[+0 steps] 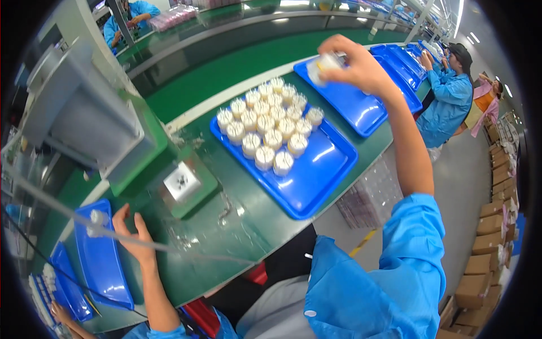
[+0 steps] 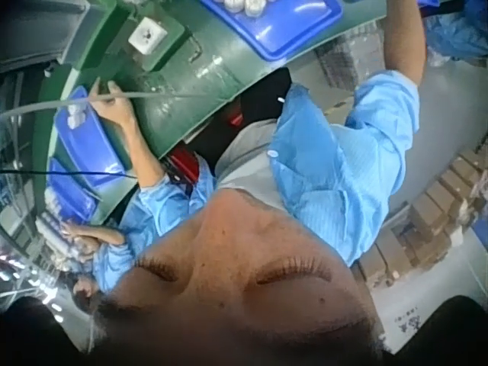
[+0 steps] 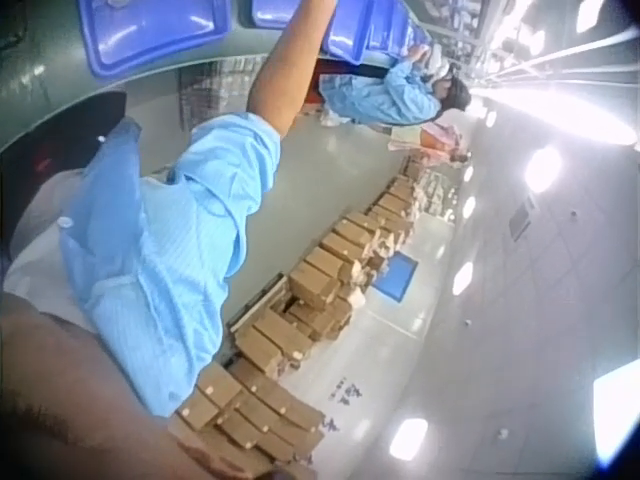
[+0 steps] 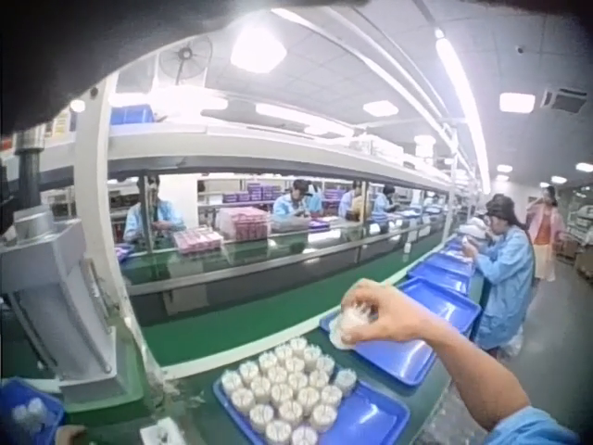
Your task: The person assembles small white plastic components on a production line using a manual press machine.
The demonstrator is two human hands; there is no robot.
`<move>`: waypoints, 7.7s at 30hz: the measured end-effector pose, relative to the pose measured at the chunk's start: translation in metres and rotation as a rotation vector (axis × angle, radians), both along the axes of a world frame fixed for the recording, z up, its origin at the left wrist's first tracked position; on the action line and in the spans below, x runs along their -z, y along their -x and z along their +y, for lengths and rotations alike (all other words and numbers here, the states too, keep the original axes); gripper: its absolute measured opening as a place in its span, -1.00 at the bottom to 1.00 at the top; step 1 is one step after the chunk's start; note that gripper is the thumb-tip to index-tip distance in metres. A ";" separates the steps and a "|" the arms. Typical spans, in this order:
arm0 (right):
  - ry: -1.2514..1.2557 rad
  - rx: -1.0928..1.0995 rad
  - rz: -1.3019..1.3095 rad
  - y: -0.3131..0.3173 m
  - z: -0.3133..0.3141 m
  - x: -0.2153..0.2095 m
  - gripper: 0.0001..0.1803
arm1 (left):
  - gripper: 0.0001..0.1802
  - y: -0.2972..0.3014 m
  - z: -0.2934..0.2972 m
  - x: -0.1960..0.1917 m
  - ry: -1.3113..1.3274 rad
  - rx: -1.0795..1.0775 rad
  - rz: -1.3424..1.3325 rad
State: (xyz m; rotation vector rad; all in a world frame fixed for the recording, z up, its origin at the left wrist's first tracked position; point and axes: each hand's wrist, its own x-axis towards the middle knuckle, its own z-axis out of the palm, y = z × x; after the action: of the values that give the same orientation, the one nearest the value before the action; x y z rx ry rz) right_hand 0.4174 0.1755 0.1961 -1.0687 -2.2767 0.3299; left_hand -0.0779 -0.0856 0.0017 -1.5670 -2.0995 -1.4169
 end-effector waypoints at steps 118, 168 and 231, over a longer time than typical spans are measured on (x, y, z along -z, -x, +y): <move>0.677 -0.140 1.305 0.252 -0.100 0.218 -0.76 | -0.57 -0.090 0.069 -0.012 -0.246 0.366 -0.382; 0.602 -0.125 1.293 0.265 -0.119 0.196 -0.77 | -0.59 -0.085 0.070 -0.012 -0.034 0.483 -0.584; 0.419 -0.280 0.577 0.266 -0.122 0.148 -0.52 | -0.45 0.044 -0.073 -0.057 -0.103 -0.317 0.233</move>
State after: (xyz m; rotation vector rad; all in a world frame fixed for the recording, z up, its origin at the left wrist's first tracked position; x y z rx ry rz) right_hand 0.1509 0.0534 0.0480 -0.7075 -1.8569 1.1142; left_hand -0.1223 -0.1589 0.0592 -1.2272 -1.9932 -1.1551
